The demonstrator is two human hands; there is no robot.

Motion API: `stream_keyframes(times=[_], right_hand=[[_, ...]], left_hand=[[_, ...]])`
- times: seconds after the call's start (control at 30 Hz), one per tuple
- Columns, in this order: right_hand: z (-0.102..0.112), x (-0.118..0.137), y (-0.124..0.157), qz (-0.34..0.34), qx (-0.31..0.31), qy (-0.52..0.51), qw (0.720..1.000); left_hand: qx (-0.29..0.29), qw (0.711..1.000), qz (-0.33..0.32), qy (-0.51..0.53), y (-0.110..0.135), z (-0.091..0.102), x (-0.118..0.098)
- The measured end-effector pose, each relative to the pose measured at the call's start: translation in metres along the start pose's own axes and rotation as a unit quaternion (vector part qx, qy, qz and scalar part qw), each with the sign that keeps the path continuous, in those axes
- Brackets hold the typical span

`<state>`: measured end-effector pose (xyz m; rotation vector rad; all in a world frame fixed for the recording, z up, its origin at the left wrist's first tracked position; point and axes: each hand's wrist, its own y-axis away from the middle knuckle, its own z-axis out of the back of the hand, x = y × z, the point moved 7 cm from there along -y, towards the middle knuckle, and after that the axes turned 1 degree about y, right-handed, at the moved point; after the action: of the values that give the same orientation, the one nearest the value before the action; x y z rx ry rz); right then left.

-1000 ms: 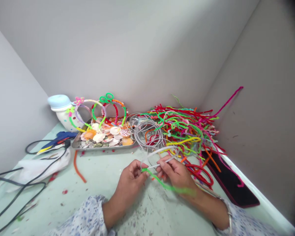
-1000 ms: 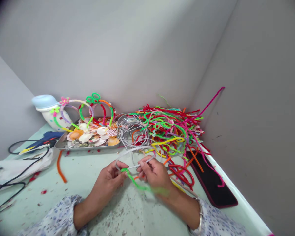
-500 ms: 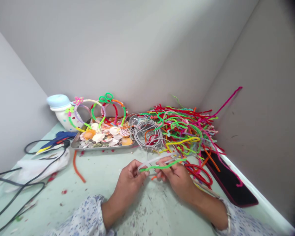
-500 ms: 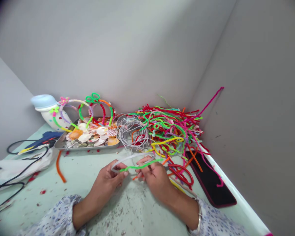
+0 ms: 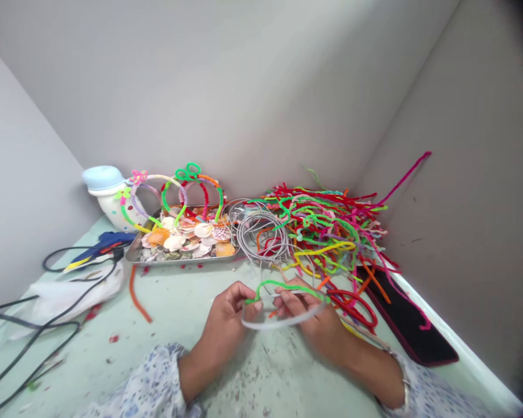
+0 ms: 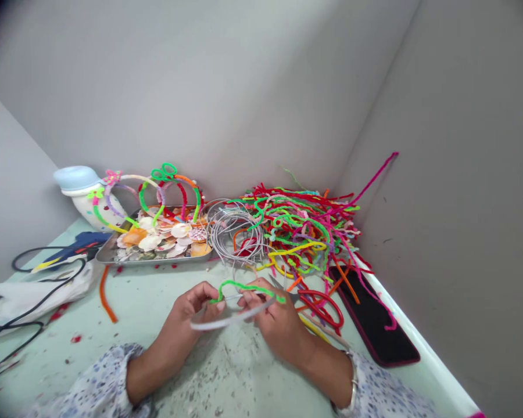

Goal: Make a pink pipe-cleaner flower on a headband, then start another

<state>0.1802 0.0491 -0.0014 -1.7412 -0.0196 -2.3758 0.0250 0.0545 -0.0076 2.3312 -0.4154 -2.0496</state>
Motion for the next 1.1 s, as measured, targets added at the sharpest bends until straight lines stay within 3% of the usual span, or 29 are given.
stream_keyframes(times=[0.37,0.57,0.83,1.1], right_hand=[[-0.005,-0.006,0.000,-0.008,0.001,-0.061,0.998],[-0.003,0.002,0.000,0.003,0.005,-0.017,1.000],[-0.001,-0.016,-0.004,-0.037,-0.021,-0.042,0.998],[-0.001,-0.015,-0.004,-0.082,-0.030,-0.056,0.995]], left_hand=[[-0.005,1.000,0.011,0.011,-0.001,0.000,0.002],[0.000,1.000,0.005,-0.005,-0.003,0.000,0.004],[0.017,0.998,-0.032,-0.045,-0.004,-0.001,0.013],[0.026,0.998,-0.039,-0.044,-0.002,-0.001,0.015]])
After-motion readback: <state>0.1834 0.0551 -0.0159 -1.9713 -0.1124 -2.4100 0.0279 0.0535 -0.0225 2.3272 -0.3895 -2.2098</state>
